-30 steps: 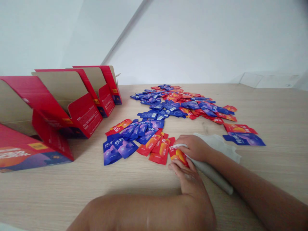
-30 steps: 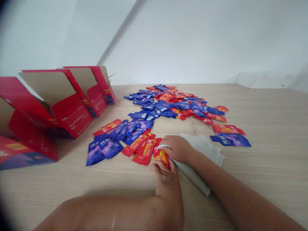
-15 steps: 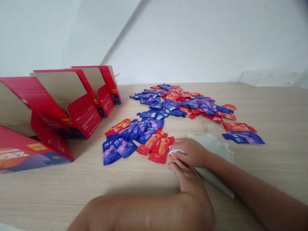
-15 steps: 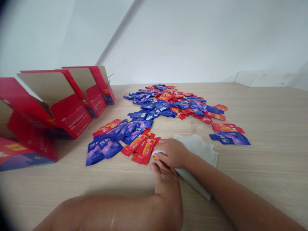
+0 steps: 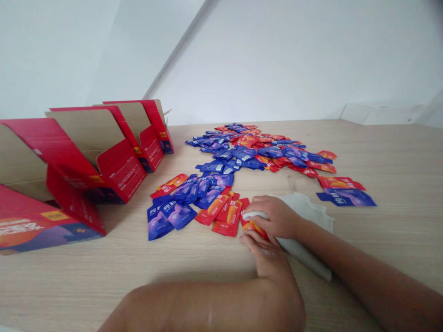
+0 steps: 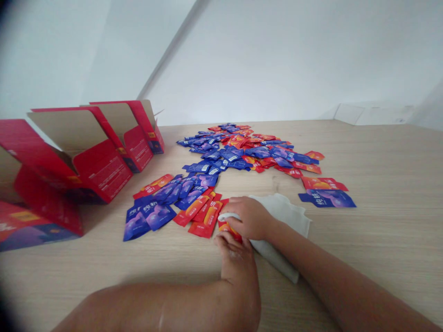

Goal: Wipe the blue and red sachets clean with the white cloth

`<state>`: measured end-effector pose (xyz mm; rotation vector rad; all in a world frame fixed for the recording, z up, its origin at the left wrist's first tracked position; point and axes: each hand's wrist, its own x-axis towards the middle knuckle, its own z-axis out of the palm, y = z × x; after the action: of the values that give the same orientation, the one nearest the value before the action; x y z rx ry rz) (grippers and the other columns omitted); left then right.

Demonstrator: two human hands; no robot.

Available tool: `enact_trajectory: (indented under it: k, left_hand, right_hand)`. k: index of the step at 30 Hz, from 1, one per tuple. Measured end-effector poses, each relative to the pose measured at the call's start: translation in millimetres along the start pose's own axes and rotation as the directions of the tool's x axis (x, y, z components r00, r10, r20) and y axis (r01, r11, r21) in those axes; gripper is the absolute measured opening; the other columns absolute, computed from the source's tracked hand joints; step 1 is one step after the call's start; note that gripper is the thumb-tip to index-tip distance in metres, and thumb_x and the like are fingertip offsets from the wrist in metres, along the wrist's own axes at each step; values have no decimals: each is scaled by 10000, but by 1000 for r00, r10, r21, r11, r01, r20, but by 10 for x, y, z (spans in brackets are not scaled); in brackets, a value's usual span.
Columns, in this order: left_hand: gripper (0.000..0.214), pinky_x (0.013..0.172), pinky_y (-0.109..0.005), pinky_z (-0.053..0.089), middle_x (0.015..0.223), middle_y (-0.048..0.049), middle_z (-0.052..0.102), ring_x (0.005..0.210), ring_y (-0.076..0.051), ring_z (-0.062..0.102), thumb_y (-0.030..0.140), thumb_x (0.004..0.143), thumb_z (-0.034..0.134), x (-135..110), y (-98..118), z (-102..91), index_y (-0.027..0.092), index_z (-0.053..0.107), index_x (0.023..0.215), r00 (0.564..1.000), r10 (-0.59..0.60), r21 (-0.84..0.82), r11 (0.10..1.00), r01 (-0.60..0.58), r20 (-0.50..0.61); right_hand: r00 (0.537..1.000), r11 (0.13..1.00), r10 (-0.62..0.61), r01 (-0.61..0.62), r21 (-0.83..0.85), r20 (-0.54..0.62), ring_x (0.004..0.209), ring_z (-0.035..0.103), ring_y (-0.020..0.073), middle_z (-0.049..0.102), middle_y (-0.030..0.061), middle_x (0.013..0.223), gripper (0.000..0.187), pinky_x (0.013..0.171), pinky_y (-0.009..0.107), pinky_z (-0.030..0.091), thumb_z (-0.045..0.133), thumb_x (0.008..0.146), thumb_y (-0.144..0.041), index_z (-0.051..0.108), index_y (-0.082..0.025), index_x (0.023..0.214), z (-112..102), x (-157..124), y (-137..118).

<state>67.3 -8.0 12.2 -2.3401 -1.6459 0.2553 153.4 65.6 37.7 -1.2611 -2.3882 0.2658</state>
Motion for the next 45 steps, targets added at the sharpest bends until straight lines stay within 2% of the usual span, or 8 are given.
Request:
enact_trajectory:
  k: [4, 12, 17, 21, 31, 35, 40, 45]
  left_hand:
    - [431, 957, -537, 377, 1205, -242, 557, 1124, -335, 508, 25, 766, 405, 8, 7, -5, 58, 564, 1166, 1000, -28, -48, 998, 28, -4]
    - [527, 925, -539, 395, 1201, -239, 561, 1078, -326, 547, 83, 814, 369, -34, -3, -17, 130, 357, 1339, 1000, 10, 109, 994, -11, 4]
    - [507, 917, -534, 408, 1217, -247, 543, 1085, -336, 539, 77, 822, 329, -27, -18, -14, 107, 383, 1325, 998, 55, 149, 987, -60, 40]
    - [457, 925, -512, 413, 1214, -272, 535, 1107, -353, 515, 58, 818, 302, -12, -19, -20, 13, 488, 1233, 997, 60, 189, 980, -70, 57]
    - [516, 909, -541, 413, 1221, -240, 543, 1082, -331, 542, 105, 832, 337, -52, -12, -35, 136, 341, 1347, 998, 54, 181, 982, -61, 46]
    - [502, 911, -530, 418, 1217, -238, 546, 1080, -328, 544, 90, 825, 342, -41, -12, -46, 117, 381, 1325, 997, 64, 172, 982, -72, 50]
    - [446, 926, -499, 420, 1212, -271, 533, 1105, -335, 521, 54, 819, 321, -7, 7, -11, 27, 495, 1229, 997, 40, 165, 985, -51, 70]
    - [488, 924, -546, 398, 1249, -243, 517, 1114, -344, 511, 119, 845, 319, -19, 12, 9, 113, 375, 1330, 994, 76, 172, 981, -89, 83]
  right_hand:
    - [995, 1000, -11, 12, -11, 100, 768, 564, 169, 642, 39, 825, 177, 688, 264, 393, 493, 813, -227, 660, -189, 856, 22, 34, -49]
    - [983, 980, 183, -182, -84, 10, 849, 578, 179, 651, 66, 920, 223, 766, 280, 402, 467, 810, -183, 653, -173, 933, 30, 40, 204]
    - [996, 990, 71, -77, -117, -53, 857, 560, 191, 641, 67, 918, 231, 771, 303, 390, 477, 814, -196, 640, -182, 977, -14, 9, 66]
    - [992, 994, -73, 80, -73, 99, 814, 559, 181, 644, 45, 869, 175, 721, 284, 386, 498, 826, -250, 651, -198, 894, -13, 21, -91]
    - [990, 986, 134, -129, -102, 44, 851, 572, 181, 646, 63, 920, 233, 765, 286, 396, 448, 833, -191, 648, -176, 950, 24, 48, 153]
    - [997, 986, 77, -79, -144, -22, 856, 555, 195, 642, 71, 925, 235, 777, 310, 384, 473, 809, -186, 639, -175, 976, 6, 2, 74]
    - [994, 996, -40, 47, -72, 104, 815, 562, 185, 648, 52, 871, 172, 727, 285, 384, 508, 812, -244, 647, -188, 897, 16, 6, -51]
    - [994, 992, 100, -95, -87, 52, 829, 575, 179, 650, 53, 899, 190, 733, 271, 391, 475, 813, -203, 642, -177, 899, 54, 51, 75]
